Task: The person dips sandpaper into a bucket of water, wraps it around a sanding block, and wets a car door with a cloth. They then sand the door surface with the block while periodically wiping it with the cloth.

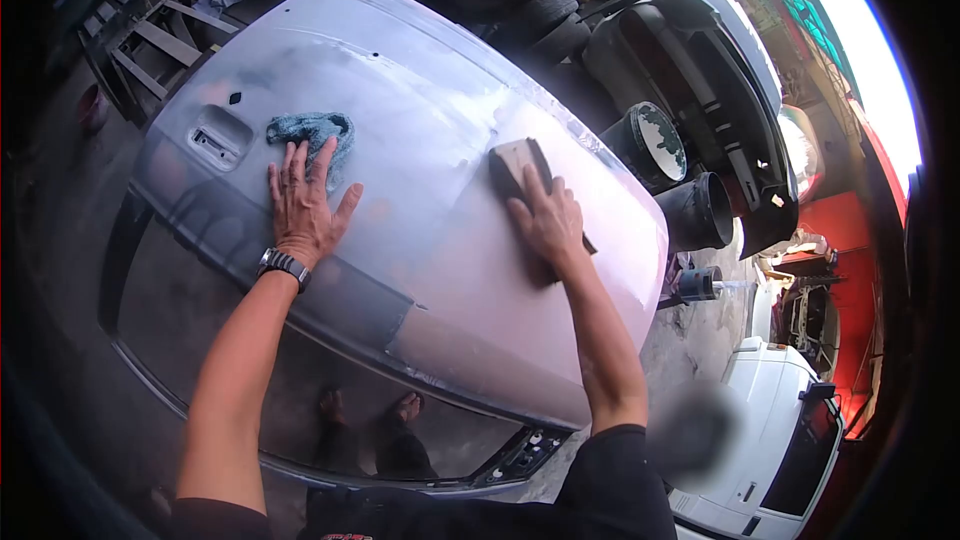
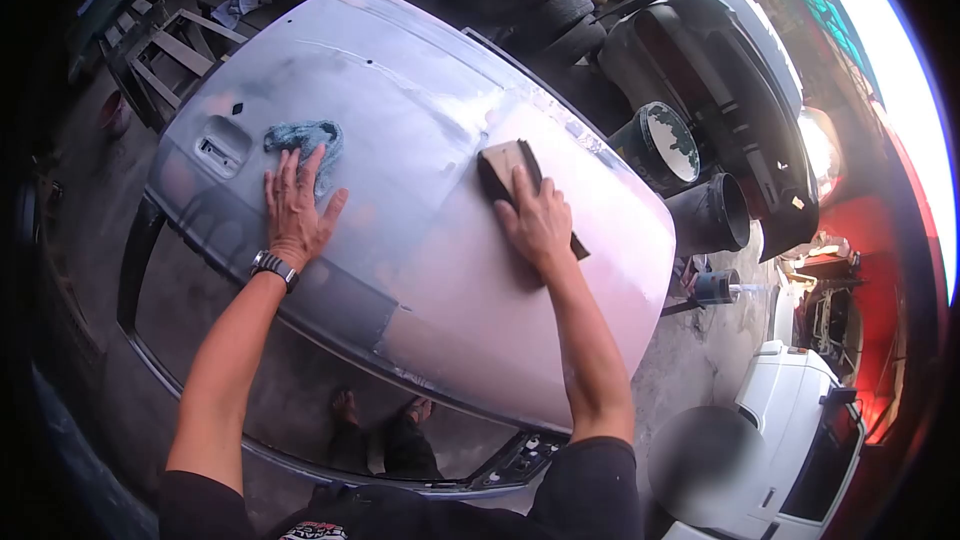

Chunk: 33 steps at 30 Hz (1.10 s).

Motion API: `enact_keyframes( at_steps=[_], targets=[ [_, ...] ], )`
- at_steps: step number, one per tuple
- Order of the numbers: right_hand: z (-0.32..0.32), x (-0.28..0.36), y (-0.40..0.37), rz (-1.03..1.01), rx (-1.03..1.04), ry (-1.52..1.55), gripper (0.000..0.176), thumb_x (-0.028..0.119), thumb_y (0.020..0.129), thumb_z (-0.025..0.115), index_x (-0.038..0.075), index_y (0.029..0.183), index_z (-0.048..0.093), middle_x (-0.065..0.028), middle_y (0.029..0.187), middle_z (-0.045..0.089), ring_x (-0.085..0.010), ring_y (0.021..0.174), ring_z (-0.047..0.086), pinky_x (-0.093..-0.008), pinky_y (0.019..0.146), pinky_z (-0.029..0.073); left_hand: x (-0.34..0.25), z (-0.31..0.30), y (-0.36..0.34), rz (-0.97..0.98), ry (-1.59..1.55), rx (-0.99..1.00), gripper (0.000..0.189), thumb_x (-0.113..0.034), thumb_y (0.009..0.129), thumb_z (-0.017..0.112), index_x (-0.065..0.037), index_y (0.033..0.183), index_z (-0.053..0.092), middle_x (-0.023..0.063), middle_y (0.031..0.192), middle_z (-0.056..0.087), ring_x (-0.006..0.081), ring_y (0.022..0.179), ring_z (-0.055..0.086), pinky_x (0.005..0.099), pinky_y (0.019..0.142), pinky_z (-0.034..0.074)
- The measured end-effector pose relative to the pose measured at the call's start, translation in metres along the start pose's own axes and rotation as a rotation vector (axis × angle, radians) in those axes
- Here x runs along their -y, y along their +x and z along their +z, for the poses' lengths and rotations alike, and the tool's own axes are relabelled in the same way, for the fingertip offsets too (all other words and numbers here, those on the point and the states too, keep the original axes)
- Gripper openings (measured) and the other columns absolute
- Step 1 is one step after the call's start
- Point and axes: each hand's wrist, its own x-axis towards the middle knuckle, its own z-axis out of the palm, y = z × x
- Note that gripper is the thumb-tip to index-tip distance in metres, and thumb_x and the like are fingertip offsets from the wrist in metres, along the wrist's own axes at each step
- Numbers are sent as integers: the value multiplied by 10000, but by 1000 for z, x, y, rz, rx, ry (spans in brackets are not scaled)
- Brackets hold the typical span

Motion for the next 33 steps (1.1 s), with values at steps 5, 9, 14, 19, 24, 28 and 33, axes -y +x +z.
enact_keyframes(
  at_steps=[5,9,14,19,24,28,33],
  targets=[
    [-14,15,-44,-110,84,-24,823,398,900,794,223,1629,456,-260,1202,583,-435,1033,633,-517,875,527,1,0,1,-3,2,-20,777,-643,1025,544,-260,1666,332,248,1633,404,429,1582,279,631,1300,110],
    [4,-24,102,171,130,-14,721,548,986,667,190,1587,491,-279,1345,594,-471,1184,654,-541,992,534,1,-1,3,-10,13,9,772,-641,1026,545,-258,1664,341,248,1637,400,429,1582,279,629,1299,117],
    [32,-28,149,338,76,-2,683,533,997,653,174,1559,507,-305,1389,578,-497,1240,633,-551,1028,517,-1,-5,2,-16,4,7,754,-634,1035,526,-250,1663,360,238,1646,385,432,1576,292,622,1297,129],
    [2,34,-15,22,-8,-17,722,463,973,710,184,1597,478,-292,1228,588,-468,1047,643,-564,894,525,0,-4,1,-5,-9,-14,761,-629,1035,527,-252,1669,336,239,1643,385,433,1576,288,627,1296,131],
    [-17,27,-48,-97,109,-37,836,362,929,784,212,1658,403,-282,1254,566,-448,1082,623,-542,944,516,2,-1,-3,5,-3,-8,755,-621,1032,536,-248,1662,354,238,1642,386,432,1575,292,627,1295,134],
    [14,-44,110,96,129,-40,744,549,998,654,211,1623,435,-292,1329,591,-469,1187,641,-533,990,524,0,-2,1,-13,-12,1,747,-620,1030,539,-251,1657,371,241,1634,396,431,1574,294,627,1295,138],
    [18,-33,142,235,107,-35,704,568,1022,601,192,1601,464,-295,1383,591,-492,1241,634,-533,1029,524,0,-3,0,-15,-8,-22,746,-619,1029,542,-261,1658,366,245,1632,402,432,1574,293,626,1295,137]
  ],
)
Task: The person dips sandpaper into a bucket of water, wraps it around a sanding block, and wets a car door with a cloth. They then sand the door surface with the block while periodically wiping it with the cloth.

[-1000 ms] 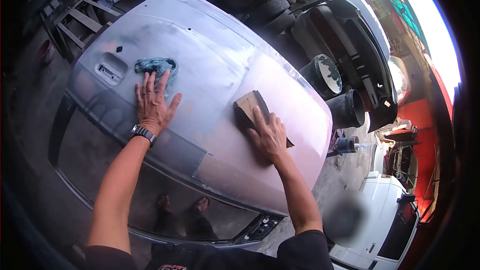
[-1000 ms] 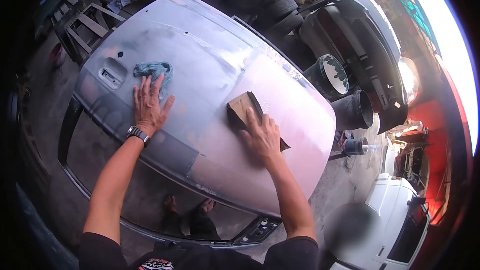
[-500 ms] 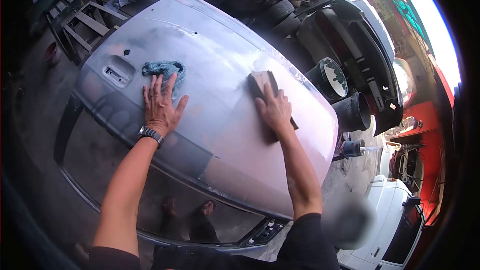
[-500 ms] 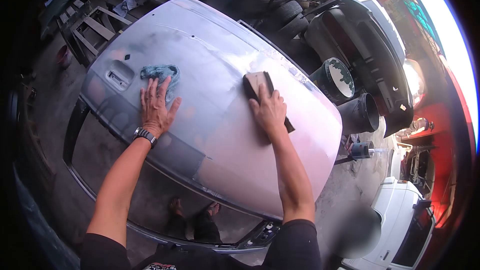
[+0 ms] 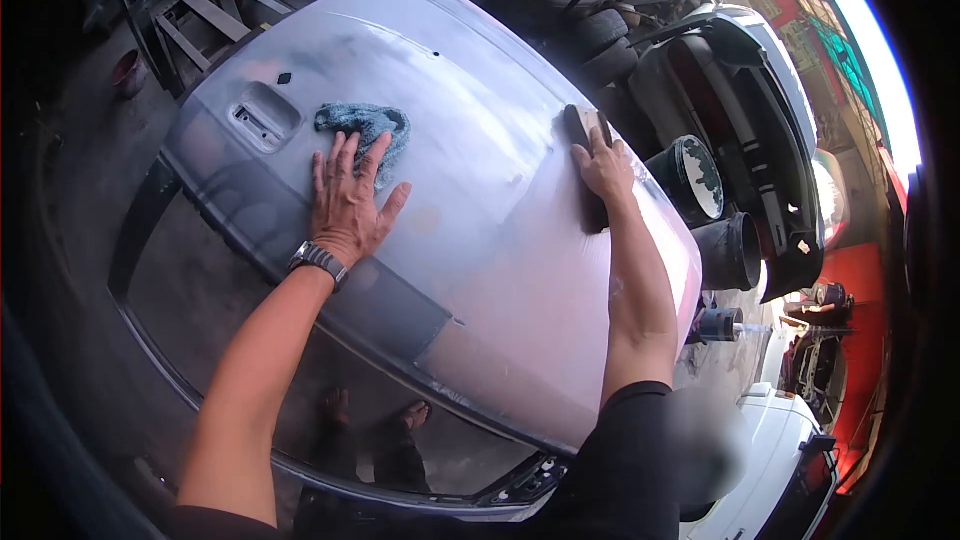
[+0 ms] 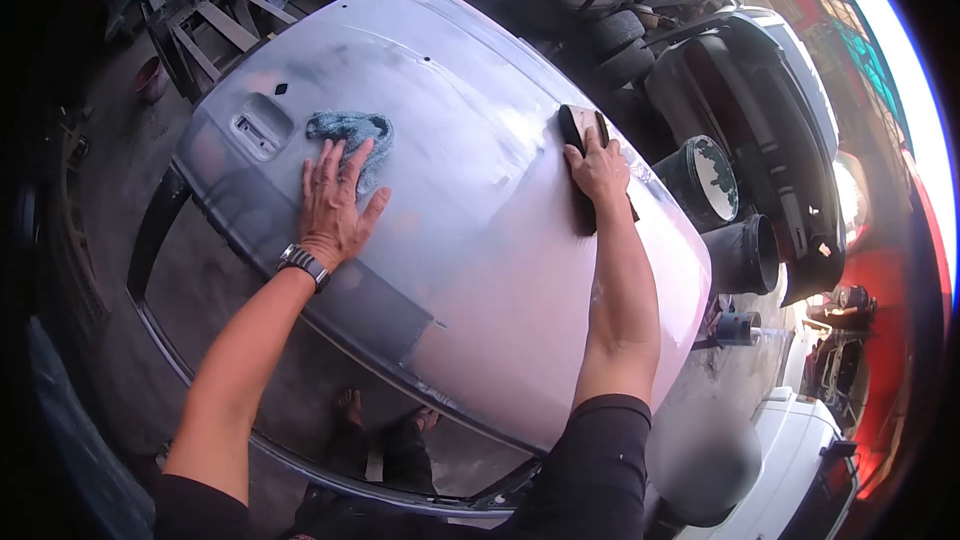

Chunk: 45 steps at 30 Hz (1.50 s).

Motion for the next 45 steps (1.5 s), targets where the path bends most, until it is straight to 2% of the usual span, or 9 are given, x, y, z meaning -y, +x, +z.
enact_keyframes(
  at_steps=[9,12,18,22,24,27,33,37,45],
  targets=[
    [20,79,-318,-275,-207,-62,886,434,865,815,196,1637,450,-189,1112,571,-362,992,592,-468,798,458,-2,-4,-2,-9,-14,2,775,-623,1016,562,-263,1664,338,243,1638,398,434,1580,278,627,1299,118],
    [12,81,-293,-258,-180,-35,853,419,906,784,212,1653,428,-212,1123,574,-387,1005,597,-489,839,470,-2,0,6,-6,3,1,785,-636,1010,561,-272,1667,334,229,1650,390,414,1589,270,623,1306,111],
    [-1,47,-74,71,-98,27,615,501,1019,642,209,1550,538,-243,1319,598,-437,1206,630,-533,979,506,0,2,3,-14,8,8,790,-651,1007,555,-275,1667,339,231,1650,387,416,1588,272,622,1304,115],
    [7,69,-169,-103,-197,38,660,477,976,701,187,1546,536,-226,1198,602,-410,1074,633,-527,884,506,1,0,1,-3,7,20,788,-652,1010,550,-277,1670,336,229,1648,385,421,1584,276,625,1302,116],
    [22,90,-259,-215,-254,-71,848,467,857,800,198,1602,496,-188,1123,583,-354,998,613,-490,819,488,1,1,-1,2,-3,16,786,-644,1011,556,-275,1670,337,233,1647,385,422,1585,274,624,1302,117],
    [19,103,-321,-352,-239,-30,852,414,893,796,216,1643,445,-238,1177,582,-391,977,608,-487,823,484,-1,-2,2,-2,-18,7,787,-636,1010,564,-272,1670,338,235,1646,386,424,1586,272,624,1302,118],
    [10,36,-93,-149,-251,-33,599,471,1036,635,146,1532,548,-258,1155,647,-451,1016,676,-561,880,544,1,1,1,-2,-10,22,828,-657,987,588,-260,1670,342,239,1647,385,433,1583,278,630,1298,119],
    [38,-5,9,-27,-252,-91,636,539,1045,568,199,1580,522,-328,1262,636,-512,1101,683,-562,953,549,1,0,1,-22,-22,39,867,-699,982,559,-246,1681,319,292,1650,348,460,1588,254,630,1305,91],
    [12,43,-243,-187,-241,-58,692,317,1014,680,158,1643,438,-325,1201,587,-490,1035,619,-569,888,503,-1,-1,2,-80,-15,139,893,-741,991,475,-259,1705,240,245,1716,275,419,1627,168,615,1320,54]
  ],
)
